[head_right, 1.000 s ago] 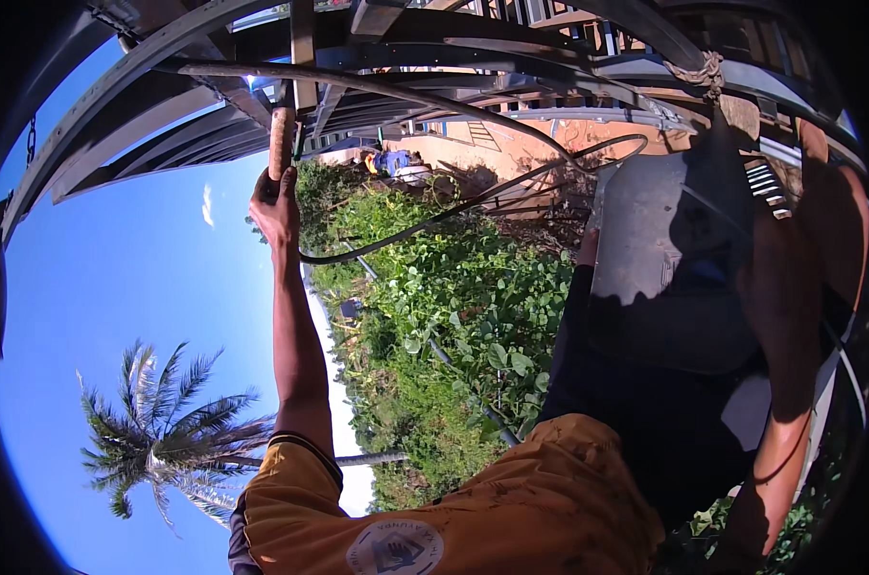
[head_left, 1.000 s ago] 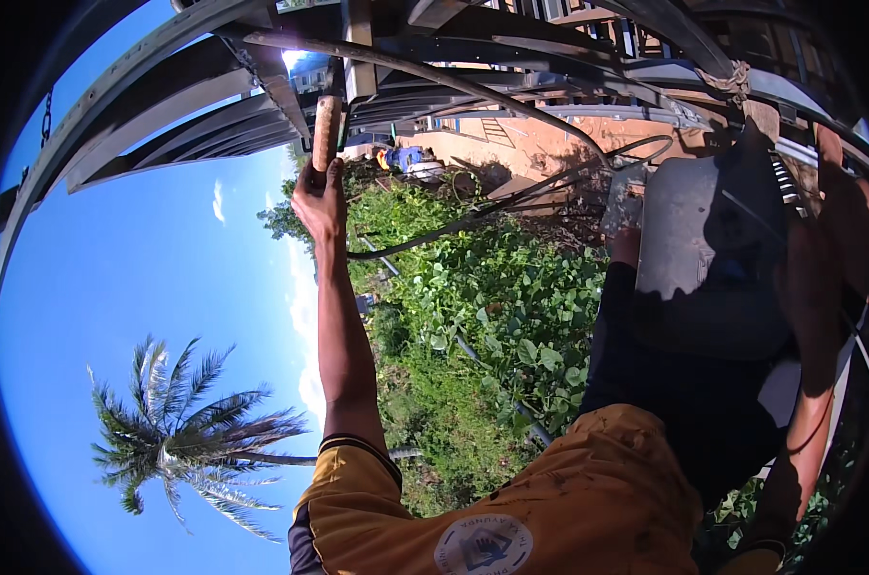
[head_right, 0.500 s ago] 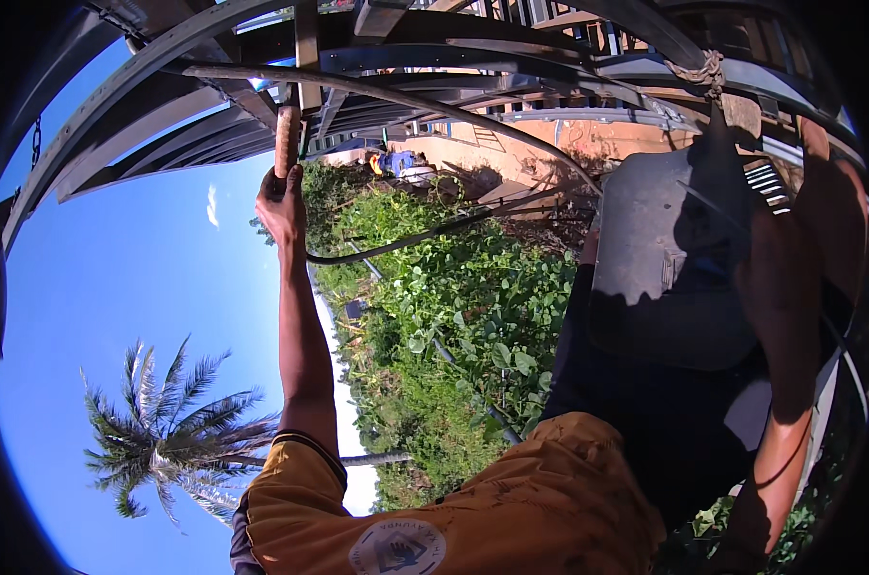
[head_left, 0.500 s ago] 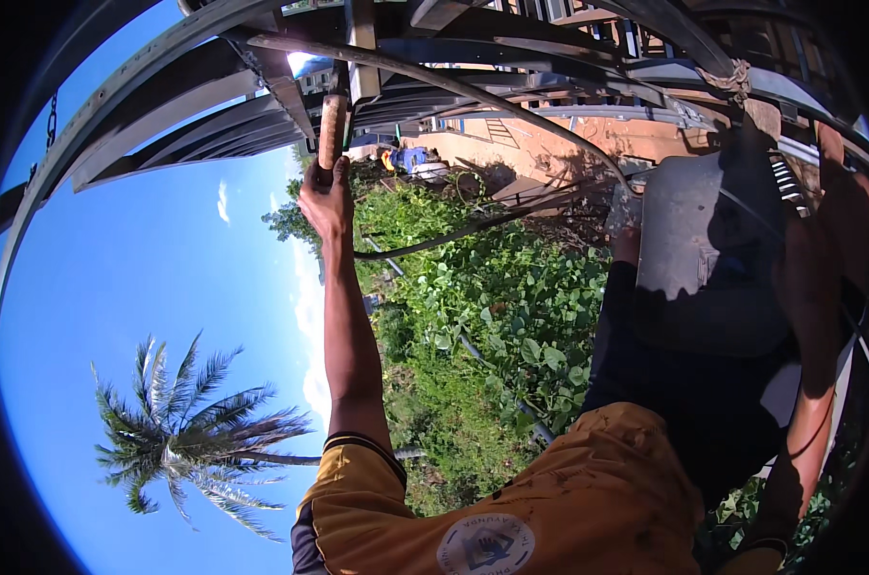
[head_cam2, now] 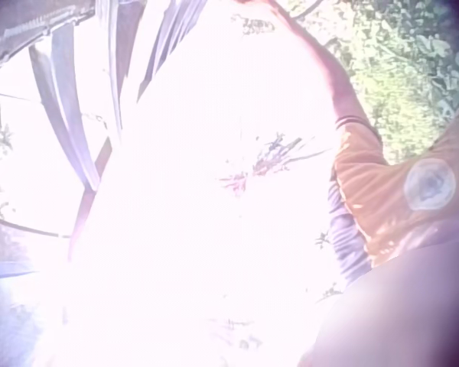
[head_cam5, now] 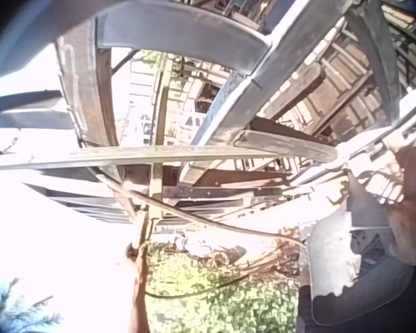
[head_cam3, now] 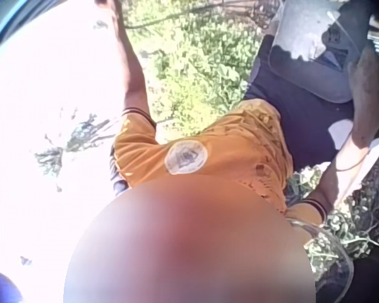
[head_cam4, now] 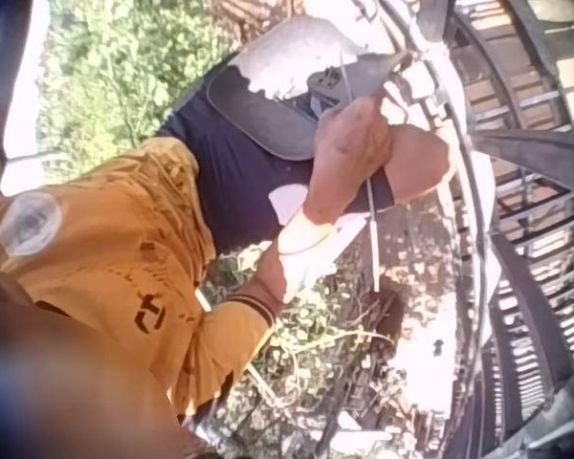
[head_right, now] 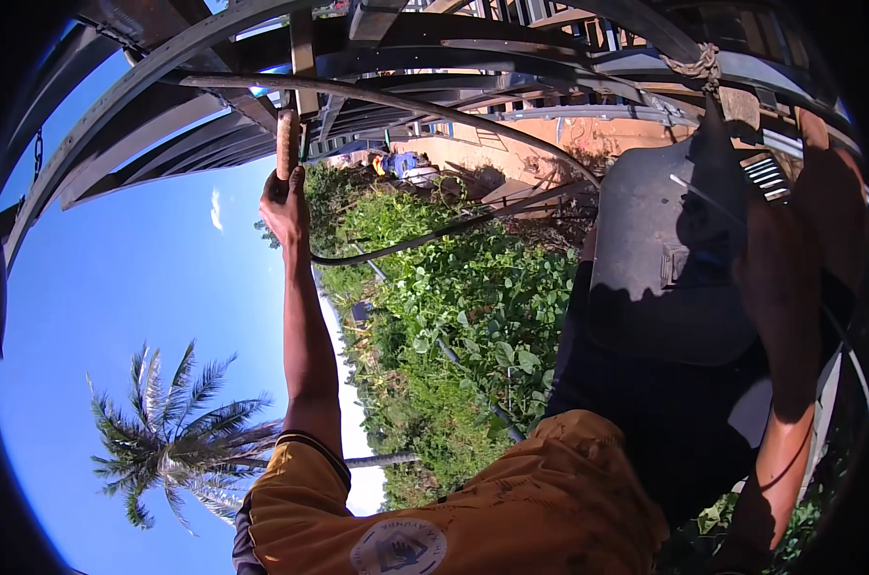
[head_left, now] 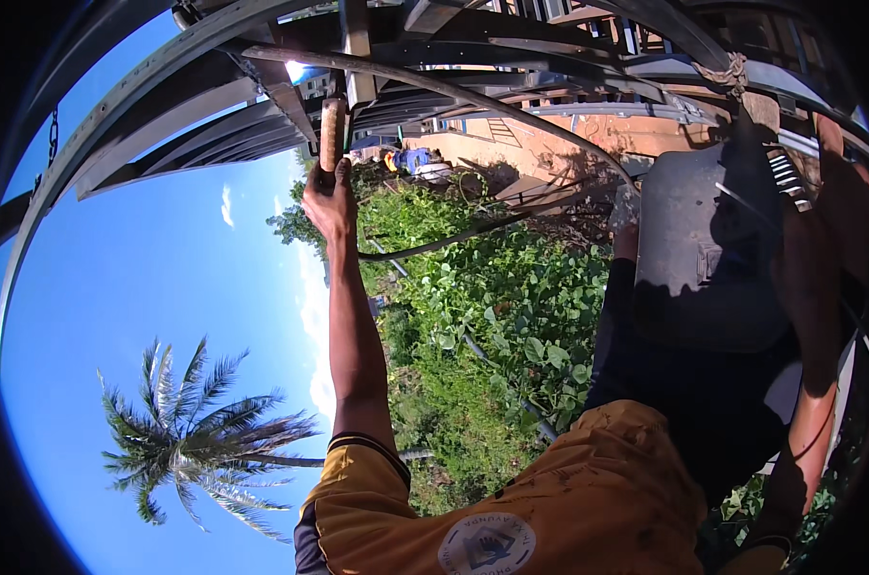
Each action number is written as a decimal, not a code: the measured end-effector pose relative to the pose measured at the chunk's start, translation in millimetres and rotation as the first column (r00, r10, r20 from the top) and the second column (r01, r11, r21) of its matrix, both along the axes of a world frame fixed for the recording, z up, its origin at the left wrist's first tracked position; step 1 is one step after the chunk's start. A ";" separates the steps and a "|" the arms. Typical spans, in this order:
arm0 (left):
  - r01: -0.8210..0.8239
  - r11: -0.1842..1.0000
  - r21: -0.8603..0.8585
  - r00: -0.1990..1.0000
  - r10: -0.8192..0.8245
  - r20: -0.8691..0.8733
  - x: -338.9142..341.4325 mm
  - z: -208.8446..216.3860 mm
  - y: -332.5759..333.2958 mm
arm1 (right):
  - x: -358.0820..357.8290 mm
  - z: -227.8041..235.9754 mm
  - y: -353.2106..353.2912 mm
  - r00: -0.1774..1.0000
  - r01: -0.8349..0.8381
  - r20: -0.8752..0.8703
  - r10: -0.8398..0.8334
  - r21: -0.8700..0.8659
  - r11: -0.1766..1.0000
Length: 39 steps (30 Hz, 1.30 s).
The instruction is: Welding joints on a large metal frame structure outdoors.
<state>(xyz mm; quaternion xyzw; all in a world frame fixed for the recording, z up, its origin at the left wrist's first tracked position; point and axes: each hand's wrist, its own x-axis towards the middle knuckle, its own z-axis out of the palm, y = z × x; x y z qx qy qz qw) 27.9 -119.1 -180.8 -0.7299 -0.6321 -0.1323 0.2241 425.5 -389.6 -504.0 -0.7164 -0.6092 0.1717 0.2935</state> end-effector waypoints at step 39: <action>-0.025 1.000 0.003 0.996 0.025 0.084 3.0 -1.3 3.4 | -0.7 -7.1 3.5 1.000 -0.025 -0.007 0.025 -0.066 0.997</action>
